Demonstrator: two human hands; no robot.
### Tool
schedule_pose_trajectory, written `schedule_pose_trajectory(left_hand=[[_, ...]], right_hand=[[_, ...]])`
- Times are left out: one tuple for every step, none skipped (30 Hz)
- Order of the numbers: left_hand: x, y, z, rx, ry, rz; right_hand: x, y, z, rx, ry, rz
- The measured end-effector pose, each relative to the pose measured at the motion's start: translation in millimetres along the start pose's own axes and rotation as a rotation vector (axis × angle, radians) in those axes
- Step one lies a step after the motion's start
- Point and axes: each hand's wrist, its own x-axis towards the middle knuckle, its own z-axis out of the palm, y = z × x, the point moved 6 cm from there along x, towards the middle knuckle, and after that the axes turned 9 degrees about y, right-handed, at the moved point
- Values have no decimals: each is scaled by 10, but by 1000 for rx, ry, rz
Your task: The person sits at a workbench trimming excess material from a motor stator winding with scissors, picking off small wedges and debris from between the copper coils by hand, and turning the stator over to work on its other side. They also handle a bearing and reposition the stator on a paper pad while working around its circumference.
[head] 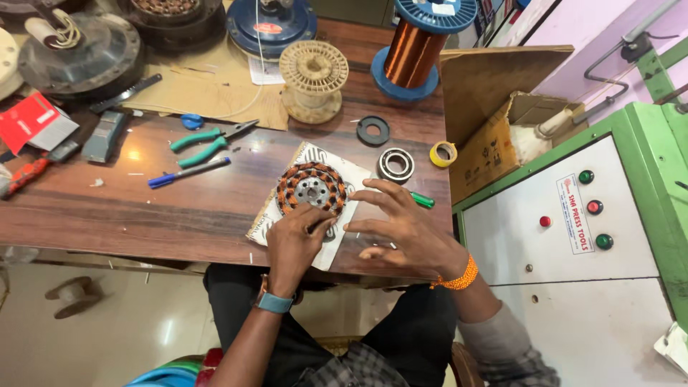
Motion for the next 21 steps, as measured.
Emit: schedule_pose_trajectory(left_hand=[[-7, -28, -7, 0, -19, -4], [-7, -58, -1, 0, -37, -11], [-17, -86, 1, 0, -55, -21], [-24, -108, -9, -24, -59, -28], [-24, -126, -17, -48, -65, -32], [-19, -137, -23, -73, -71, -34], [-13, -151, -31, -82, -77, -40], [-11, -164, -44, -88, -82, -47], [-1, -181, -64, -94, -85, -53], [9, -196, -81, -122, -83, -64], [9, -210, -91, -151, -84, -77], [6, -226, -102, -179, -86, -89], [2, -240, -101, -158, -90, -97], [-5, -251, -93, -140, -92, -106], [-16, -260, -79, -122, -93, -117], [-25, -237, -77, -113, -76, -79], [-40, -210, -73, -105, -60, -42], [-53, -181, -69, -95, -48, -5], [-61, -175, -63, -91, -32, -13], [-71, -166, -60, -85, -17, -21], [-79, -158, -66, -77, -1, -28]], right_hand=[[21, -41, 41, -55, -28, -26], [56, -29, 79, -154, -36, -29], [100, 1, 125, -252, -45, -33], [137, 40, 160, -349, -51, -36], [156, 80, 191, -386, -77, -35], [171, 129, 204, -426, -102, -34], [173, 164, 211, -465, -124, -30], [132, 248, 261, -471, -265, 66], [72, 318, 292, -475, -406, 161], [-12, 367, 311, -476, -551, 256], [-72, 329, 312, -386, -601, 288], [-135, 270, 316, -293, -649, 321], [-185, 206, 329, -202, -696, 353], [-183, 49, 347, 32, -687, 285], [-185, -116, 348, 266, -673, 212], [-161, -257, 329, 497, -654, 136], [-64, -221, 300, 367, -516, 119], [49, -171, 271, 240, -377, 103], [131, -127, 224, 115, -236, 88], [200, -15, 240, -163, -228, 98], [291, 131, 230, -440, -215, 104]])
